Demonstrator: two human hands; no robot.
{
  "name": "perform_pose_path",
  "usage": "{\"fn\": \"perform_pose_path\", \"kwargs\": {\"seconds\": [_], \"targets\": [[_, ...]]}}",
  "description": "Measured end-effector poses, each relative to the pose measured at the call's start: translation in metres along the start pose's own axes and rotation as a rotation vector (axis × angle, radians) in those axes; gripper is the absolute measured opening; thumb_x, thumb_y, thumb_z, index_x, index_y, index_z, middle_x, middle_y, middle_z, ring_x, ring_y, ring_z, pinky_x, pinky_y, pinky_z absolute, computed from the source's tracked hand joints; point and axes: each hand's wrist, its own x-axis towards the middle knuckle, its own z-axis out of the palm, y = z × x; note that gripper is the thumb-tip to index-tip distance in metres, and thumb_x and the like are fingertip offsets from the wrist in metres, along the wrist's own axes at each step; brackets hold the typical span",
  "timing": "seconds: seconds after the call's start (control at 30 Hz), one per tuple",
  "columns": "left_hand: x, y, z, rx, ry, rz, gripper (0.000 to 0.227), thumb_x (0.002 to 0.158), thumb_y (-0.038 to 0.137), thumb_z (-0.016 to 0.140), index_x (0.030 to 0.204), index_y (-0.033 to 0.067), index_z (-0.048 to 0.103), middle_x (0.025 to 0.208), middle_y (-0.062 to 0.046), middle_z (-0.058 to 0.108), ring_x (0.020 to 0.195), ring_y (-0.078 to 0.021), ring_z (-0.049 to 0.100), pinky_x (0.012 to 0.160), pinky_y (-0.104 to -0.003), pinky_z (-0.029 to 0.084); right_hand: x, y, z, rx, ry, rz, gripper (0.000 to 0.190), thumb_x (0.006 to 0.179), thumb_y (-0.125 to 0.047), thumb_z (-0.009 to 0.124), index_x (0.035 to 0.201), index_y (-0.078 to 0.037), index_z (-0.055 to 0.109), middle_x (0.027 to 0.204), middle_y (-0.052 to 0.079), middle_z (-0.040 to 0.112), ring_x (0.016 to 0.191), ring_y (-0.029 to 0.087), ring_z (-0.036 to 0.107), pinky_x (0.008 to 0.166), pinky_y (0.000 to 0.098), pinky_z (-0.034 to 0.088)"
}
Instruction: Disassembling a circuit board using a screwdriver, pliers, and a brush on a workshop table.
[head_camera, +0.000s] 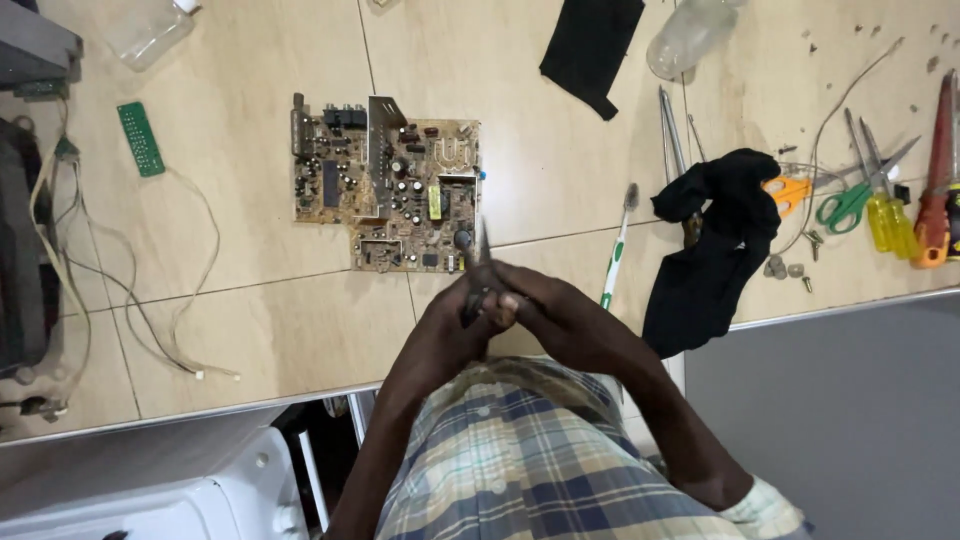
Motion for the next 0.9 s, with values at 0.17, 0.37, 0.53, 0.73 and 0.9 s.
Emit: {"fn": "perform_pose_path", "kwargs": {"seconds": [0.17,0.37,0.53,0.73,0.9], "targets": [[-0.003,-0.013,0.004,-0.087,0.042,0.014,0.038,0.100,0.039,0.060,0.112,0.0063,0.074,0.082,-0.016,0.073,0.077,-0.0244,0.067,0.071,-0.039,0.055,-0.024,-0.006,-0.042,-0.297,0.234,0.164,0.042,0.100,-0.013,0.054,0.140,-0.002,0.062,0.120,0.026,0.070,0.111,0.047,0.066,0.092,0.0566,0.054],[-0.028,-0.012,-0.014,-0.193,0.237,-0.061,0.035,0.099,0.024,0.061,0.126,0.0063,0.075,0.060,-0.009,0.064,0.047,-0.0153,0.062,0.044,-0.026,0.049,-0.067,0.070,-0.132,-0.941,0.737,0.649,0.030,0.095,-0.021,0.072,0.122,-0.008,0.071,0.107,0.017,0.073,0.104,0.041,0.067,0.085,0.0548,0.051],[-0.028,-0.017,-0.034,-0.116,0.266,-0.173,0.037,0.100,0.029,0.053,0.122,0.0103,0.076,0.056,-0.012,0.065,0.048,-0.0191,0.065,0.048,-0.030,0.052,-0.072,0.095,-0.144,-1.062,0.754,0.577,0.027,0.094,-0.023,0.070,0.113,-0.004,0.073,0.101,0.019,0.075,0.092,0.045,0.068,0.073,0.0560,0.051],[-0.027,-0.027,-0.044,-0.050,0.303,0.041,0.036,0.099,0.028,0.052,0.112,0.0053,0.077,0.108,-0.007,0.082,0.109,-0.0229,0.076,0.096,-0.038,0.059,-0.057,0.052,-0.141,-1.065,0.622,0.939,0.054,0.069,-0.051,0.079,0.102,-0.008,0.075,0.101,0.023,0.076,0.096,0.049,0.069,0.077,0.0554,0.050],[-0.026,-0.049,-0.038,-0.155,0.181,0.069,0.036,0.104,0.023,0.047,0.122,-0.0012,0.067,0.106,-0.014,0.080,0.097,-0.0274,0.079,0.082,-0.038,0.068,-0.076,0.051,-0.151,-1.139,0.520,0.830,0.038,0.086,-0.037,0.064,0.103,-0.003,0.060,0.093,0.024,0.073,0.089,0.051,0.067,0.074,0.0560,0.049]]}}
